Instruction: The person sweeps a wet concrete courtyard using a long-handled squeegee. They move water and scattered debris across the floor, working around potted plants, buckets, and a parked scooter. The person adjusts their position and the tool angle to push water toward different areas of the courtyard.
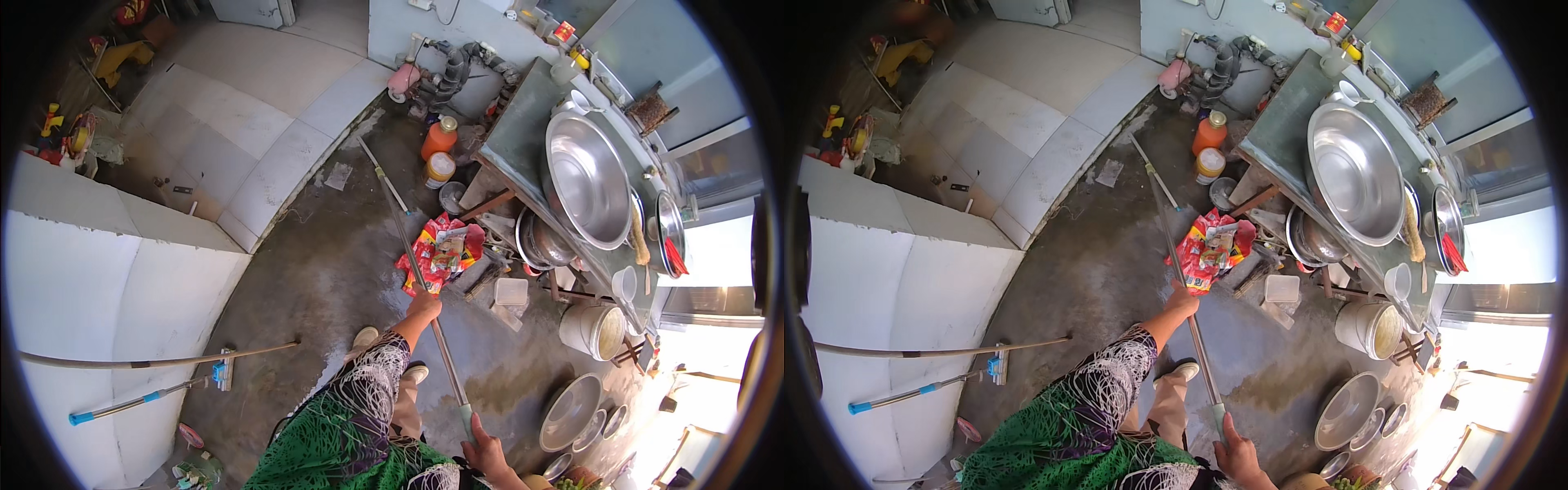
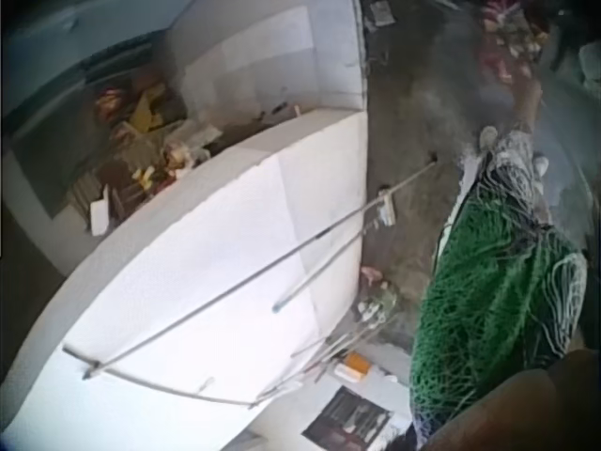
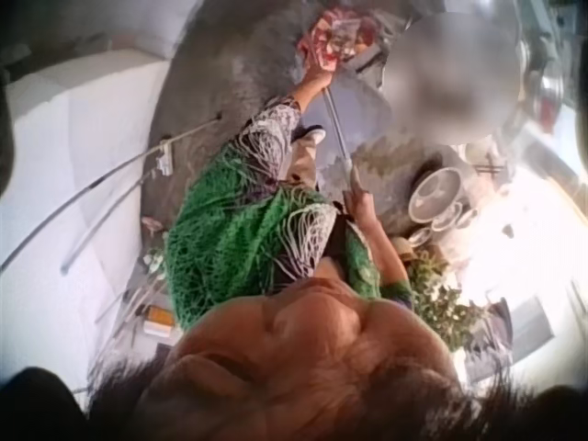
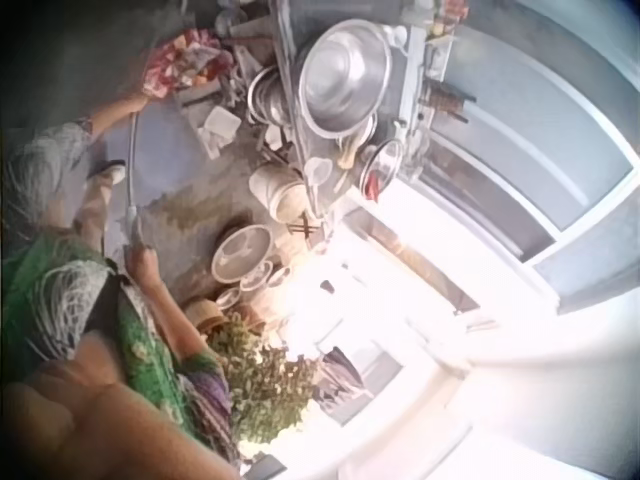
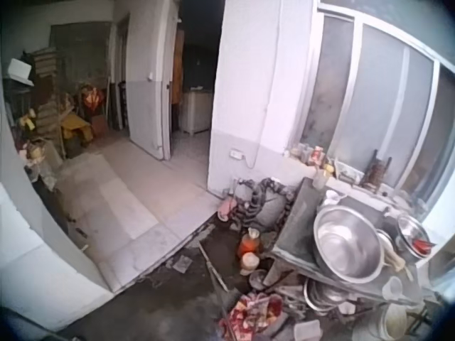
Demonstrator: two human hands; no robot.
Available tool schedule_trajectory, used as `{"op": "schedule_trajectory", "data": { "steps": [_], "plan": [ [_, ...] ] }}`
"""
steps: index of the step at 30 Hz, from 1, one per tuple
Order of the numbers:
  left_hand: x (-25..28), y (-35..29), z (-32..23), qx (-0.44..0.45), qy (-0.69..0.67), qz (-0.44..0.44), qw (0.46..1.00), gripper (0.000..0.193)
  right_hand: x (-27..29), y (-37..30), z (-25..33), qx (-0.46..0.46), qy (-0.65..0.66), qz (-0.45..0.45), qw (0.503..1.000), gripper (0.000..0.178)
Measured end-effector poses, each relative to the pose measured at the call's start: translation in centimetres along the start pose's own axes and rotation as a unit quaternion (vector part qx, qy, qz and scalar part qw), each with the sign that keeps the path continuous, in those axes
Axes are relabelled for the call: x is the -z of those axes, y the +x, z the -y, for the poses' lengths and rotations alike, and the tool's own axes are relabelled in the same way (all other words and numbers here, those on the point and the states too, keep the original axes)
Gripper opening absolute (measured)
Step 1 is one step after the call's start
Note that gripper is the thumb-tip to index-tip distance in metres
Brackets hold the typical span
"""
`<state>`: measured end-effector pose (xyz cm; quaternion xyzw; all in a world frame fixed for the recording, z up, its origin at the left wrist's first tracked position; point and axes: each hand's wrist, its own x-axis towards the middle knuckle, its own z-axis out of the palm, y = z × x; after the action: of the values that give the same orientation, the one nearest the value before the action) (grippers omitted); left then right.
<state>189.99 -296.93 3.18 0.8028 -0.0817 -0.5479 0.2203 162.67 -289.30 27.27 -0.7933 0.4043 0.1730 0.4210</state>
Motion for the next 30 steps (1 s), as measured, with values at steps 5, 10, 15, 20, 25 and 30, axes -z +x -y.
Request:
{"op": "schedule_trajectory", "data": {
  "steps": [5,10,15,20,25,30],
  "plan": [
    [-3.2,-2.3,2.6,0.010,-0.083,-0.012,0.996,0.072,0.5,-2.5,-7.3,0.038,0.107,0.043,0.993,0.055],
    [-6.8,-5.2,4.2,0.010,-0.126,-0.032,0.991,0.068,3.4,-5.0,-10.9,0.007,0.172,0.107,0.979,0.054],
    [-10.2,-7.2,4.9,0.068,-0.197,-0.006,0.978,0.076,5.6,-7.5,-15.6,0.010,0.042,0.100,0.994,0.052],
    [-12.0,-7.3,5.5,0.051,-0.221,-0.088,0.970,0.077,8.3,-7.6,-12.8,-0.007,0.061,0.082,0.995,0.052],
    [-10.7,-4.6,0.1,-0.017,-0.194,-0.098,0.976,0.075,10.0,-5.1,-7.4,-0.045,0.071,0.028,0.996,0.051],
    [-5.1,6.0,-7.6,-0.142,-0.194,-0.146,0.960,0.083,11.9,3.3,-1.2,-0.010,0.034,-0.035,0.999,0.051]
  ]
}}
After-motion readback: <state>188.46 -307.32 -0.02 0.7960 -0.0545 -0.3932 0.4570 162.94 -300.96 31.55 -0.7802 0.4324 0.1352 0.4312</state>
